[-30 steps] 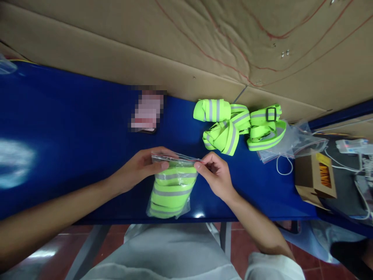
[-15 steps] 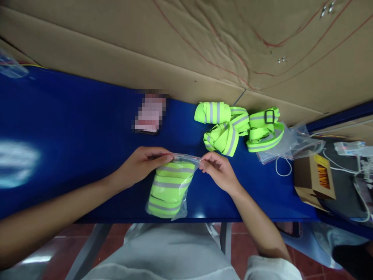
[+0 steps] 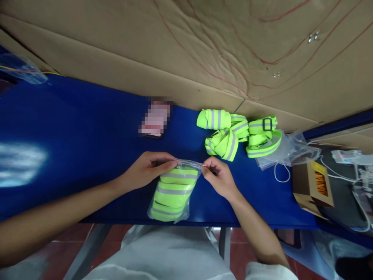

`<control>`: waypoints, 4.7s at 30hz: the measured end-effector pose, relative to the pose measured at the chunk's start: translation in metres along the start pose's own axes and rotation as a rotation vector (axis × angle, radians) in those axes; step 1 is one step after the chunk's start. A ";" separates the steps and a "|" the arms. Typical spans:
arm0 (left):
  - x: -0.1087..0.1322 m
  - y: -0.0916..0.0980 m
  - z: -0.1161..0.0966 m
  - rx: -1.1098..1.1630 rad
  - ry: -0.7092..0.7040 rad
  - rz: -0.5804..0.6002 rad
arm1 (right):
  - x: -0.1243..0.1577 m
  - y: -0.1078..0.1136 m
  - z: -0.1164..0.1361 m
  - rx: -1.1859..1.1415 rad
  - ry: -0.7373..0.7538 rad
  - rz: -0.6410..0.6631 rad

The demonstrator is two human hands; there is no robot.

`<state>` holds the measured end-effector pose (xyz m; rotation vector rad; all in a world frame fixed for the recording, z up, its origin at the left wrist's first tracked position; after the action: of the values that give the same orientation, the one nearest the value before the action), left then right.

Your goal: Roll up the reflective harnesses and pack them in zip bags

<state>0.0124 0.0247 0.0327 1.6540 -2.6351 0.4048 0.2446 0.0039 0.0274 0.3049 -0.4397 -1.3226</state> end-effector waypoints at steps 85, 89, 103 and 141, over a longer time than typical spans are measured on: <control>0.005 -0.009 0.009 -0.121 0.100 0.136 | 0.007 -0.028 0.015 0.121 0.081 0.164; 0.006 -0.013 0.014 -0.109 0.115 0.145 | 0.007 -0.031 0.017 0.156 0.109 0.132; 0.010 -0.013 0.013 -0.292 -0.001 0.138 | 0.010 -0.033 0.021 0.262 0.233 0.137; 0.010 -0.015 0.000 -0.289 -0.249 0.202 | 0.011 -0.032 0.028 0.312 0.360 0.065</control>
<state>0.0210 0.0096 0.0374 1.4383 -2.8747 -0.1912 0.2059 -0.0133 0.0386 0.7691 -0.3456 -1.1038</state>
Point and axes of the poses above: each hand's wrist, its own x-axis away from the middle knuckle, its own y-axis out of the back of the hand, z = x × y, the point moved 5 cm from there along -x, towards the middle knuckle, and after that the axes turned 15 degrees about x, right-handed, at the moved point
